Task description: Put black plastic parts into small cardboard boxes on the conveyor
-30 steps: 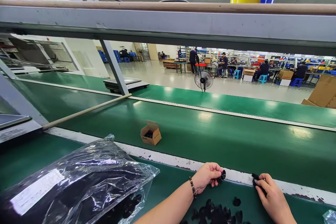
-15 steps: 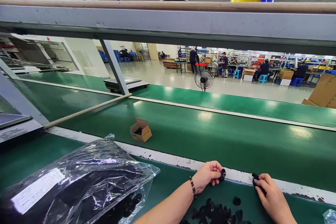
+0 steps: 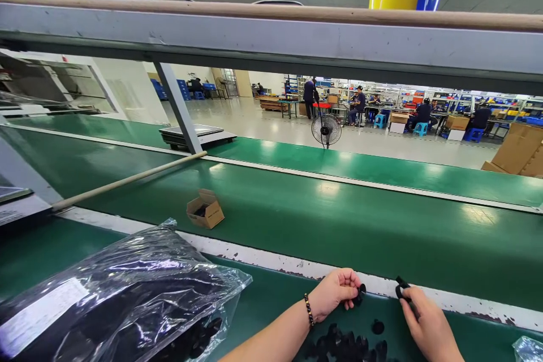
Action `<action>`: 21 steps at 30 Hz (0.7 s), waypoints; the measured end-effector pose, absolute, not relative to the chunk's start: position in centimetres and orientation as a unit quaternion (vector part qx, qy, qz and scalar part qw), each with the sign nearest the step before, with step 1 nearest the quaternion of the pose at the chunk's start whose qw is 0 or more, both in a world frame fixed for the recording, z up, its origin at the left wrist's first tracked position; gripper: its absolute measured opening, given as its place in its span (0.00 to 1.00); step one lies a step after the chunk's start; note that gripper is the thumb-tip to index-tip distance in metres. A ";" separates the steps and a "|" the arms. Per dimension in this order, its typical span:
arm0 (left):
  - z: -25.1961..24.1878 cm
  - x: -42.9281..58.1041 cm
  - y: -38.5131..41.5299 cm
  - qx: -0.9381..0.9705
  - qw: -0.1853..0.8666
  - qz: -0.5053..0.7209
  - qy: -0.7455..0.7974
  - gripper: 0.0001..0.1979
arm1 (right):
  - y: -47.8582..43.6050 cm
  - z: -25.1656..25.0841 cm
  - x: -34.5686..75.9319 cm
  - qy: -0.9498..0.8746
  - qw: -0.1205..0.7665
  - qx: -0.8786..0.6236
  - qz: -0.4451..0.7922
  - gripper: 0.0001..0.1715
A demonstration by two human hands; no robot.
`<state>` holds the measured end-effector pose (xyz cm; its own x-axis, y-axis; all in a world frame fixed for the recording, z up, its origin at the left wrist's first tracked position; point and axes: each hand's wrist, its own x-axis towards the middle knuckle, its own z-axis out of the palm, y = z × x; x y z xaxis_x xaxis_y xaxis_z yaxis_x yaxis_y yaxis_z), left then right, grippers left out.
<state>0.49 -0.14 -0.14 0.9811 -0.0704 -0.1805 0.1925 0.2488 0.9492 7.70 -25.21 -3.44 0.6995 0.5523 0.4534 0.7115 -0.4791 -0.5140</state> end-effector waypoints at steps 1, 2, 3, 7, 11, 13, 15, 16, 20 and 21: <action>0.0 0.3 -0.5 0.603 0.791 -0.094 0.043 0.18 | -24.8 -3.2 7.2 -0.359 0.368 -0.852 -0.098 0.12; 0.1 0.2 -0.8 0.597 0.794 -0.104 0.036 0.18 | -24.3 -2.8 6.7 -0.352 0.386 -0.849 -0.085 0.13; 0.3 0.0 -1.1 0.591 0.798 -0.115 0.029 0.19 | -23.8 -2.3 6.2 -0.354 0.401 -0.842 -0.073 0.15; 0.7 -0.5 -2.1 0.565 0.813 -0.140 0.002 0.19 | -22.1 0.4 3.9 -0.443 0.420 -0.791 -0.038 0.13; 0.7 -0.8 -2.6 0.568 0.807 -0.159 -0.014 0.19 | -21.1 2.0 2.6 -0.470 0.434 -0.768 -0.009 0.09; 0.5 -0.8 -2.7 0.582 0.797 -0.163 -0.019 0.18 | -21.0 1.9 2.6 -0.462 0.434 -0.774 -0.006 0.07; 0.2 -0.7 -2.8 0.600 0.784 -0.156 -0.018 0.17 | -21.0 1.4 2.8 -0.449 0.432 -0.782 -0.012 0.09; 0.1 -0.7 -2.8 0.609 0.779 -0.147 -0.014 0.17 | -21.0 1.2 2.9 -0.442 0.431 -0.787 -0.018 0.10; -0.4 -0.4 -3.0 0.634 0.767 -0.098 0.000 0.15 | -21.1 0.4 3.2 -0.416 0.420 -0.806 -0.028 0.11; -0.4 -0.5 -3.1 0.648 0.756 -0.093 -0.002 0.13 | -21.1 0.3 3.2 -0.410 0.416 -0.811 -0.030 0.11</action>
<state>-0.47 -3.13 -0.40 0.9825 -0.1436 -0.1185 0.1391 0.1433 0.9799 3.24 -21.06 0.32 0.6622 0.6397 0.3901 0.6904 -0.3187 -0.6494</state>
